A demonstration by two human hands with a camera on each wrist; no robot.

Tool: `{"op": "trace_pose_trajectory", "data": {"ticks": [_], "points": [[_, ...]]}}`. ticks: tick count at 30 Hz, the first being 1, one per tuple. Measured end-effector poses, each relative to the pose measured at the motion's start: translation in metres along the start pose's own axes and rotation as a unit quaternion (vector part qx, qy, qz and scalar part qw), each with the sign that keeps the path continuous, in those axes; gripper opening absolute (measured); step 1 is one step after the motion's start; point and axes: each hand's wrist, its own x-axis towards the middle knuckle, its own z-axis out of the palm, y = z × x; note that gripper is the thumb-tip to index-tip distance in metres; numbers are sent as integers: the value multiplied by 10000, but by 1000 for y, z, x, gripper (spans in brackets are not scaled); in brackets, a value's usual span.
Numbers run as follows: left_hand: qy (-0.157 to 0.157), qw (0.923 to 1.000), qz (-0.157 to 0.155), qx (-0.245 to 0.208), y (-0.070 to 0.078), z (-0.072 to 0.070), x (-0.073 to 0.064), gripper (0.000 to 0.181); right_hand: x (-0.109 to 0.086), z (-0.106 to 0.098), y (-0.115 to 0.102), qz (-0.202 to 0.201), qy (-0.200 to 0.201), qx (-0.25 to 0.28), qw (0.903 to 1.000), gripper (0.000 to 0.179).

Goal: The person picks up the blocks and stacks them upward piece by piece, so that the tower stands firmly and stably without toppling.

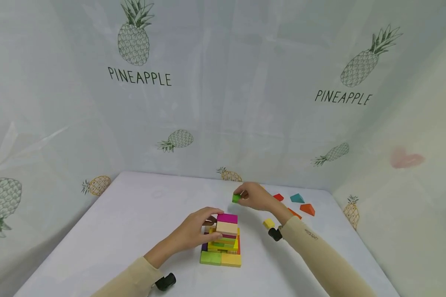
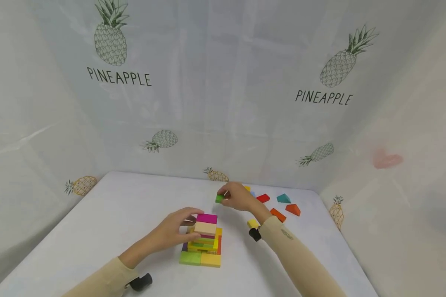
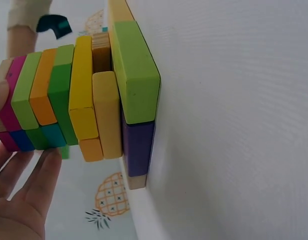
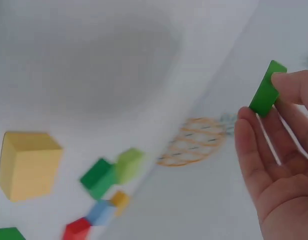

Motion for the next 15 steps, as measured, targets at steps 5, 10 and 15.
{"op": "trace_pose_trajectory", "data": {"ticks": [5,10,15], "points": [[46,10000,53,-3,-2,4,0,66,-34,-12,-35,-501,339,304,9977,27],[158,9998,118,-8,-4,5,-1,69,-57,-11,-67,-793,605,436,9941,29],[220,9996,195,-18,-2,4,-3,70,-66,-1,-82,-783,760,222,9938,31]]}}
